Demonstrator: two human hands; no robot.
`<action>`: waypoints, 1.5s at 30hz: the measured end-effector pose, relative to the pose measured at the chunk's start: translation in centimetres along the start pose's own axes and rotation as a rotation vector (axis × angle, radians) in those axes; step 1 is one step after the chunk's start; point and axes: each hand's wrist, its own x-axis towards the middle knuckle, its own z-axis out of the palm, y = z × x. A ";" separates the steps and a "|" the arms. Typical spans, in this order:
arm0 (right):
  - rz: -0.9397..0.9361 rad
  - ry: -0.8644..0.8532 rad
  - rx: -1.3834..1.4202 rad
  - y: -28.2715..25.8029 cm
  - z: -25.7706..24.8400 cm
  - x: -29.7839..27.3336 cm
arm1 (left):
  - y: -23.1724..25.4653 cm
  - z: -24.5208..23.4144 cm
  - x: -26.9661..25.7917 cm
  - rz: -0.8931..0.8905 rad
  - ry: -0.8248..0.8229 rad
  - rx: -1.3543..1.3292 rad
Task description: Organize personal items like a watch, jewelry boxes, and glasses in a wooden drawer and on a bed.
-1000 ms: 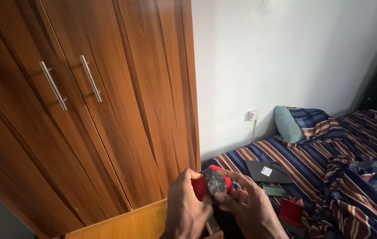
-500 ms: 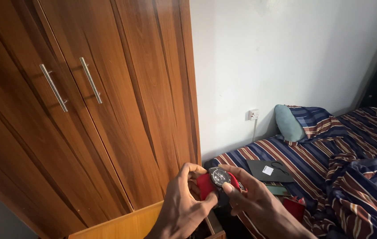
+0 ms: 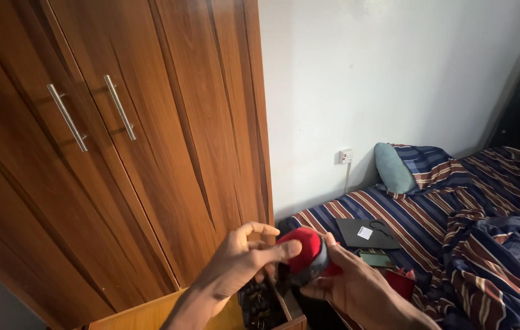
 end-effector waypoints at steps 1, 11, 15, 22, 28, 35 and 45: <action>-0.002 0.002 0.001 0.7 -0.7 0.4 | -0.6 -0.1 0.1 0.001 -0.003 0.001; -0.059 -0.177 0.235 1.0 -1.2 0.6 | -1.1 2.9 -1.2 0.204 0.080 0.015; -0.007 -0.105 0.145 0.4 0.0 -0.4 | 0.8 3.2 -2.7 0.129 0.158 -0.014; -0.023 -0.296 -0.017 1.3 -2.8 0.5 | 0.9 2.2 -3.4 0.233 0.044 0.256; -0.021 -0.095 -0.247 0.9 -3.8 0.7 | -0.1 2.7 -3.0 0.332 0.006 0.340; -0.297 -0.239 -0.435 0.5 -1.6 -0.8 | -1.0 3.8 -2.7 0.222 0.028 0.285; -0.100 -0.037 -0.583 -0.5 -0.8 -1.4 | 0.4 3.5 -3.5 0.174 0.055 0.179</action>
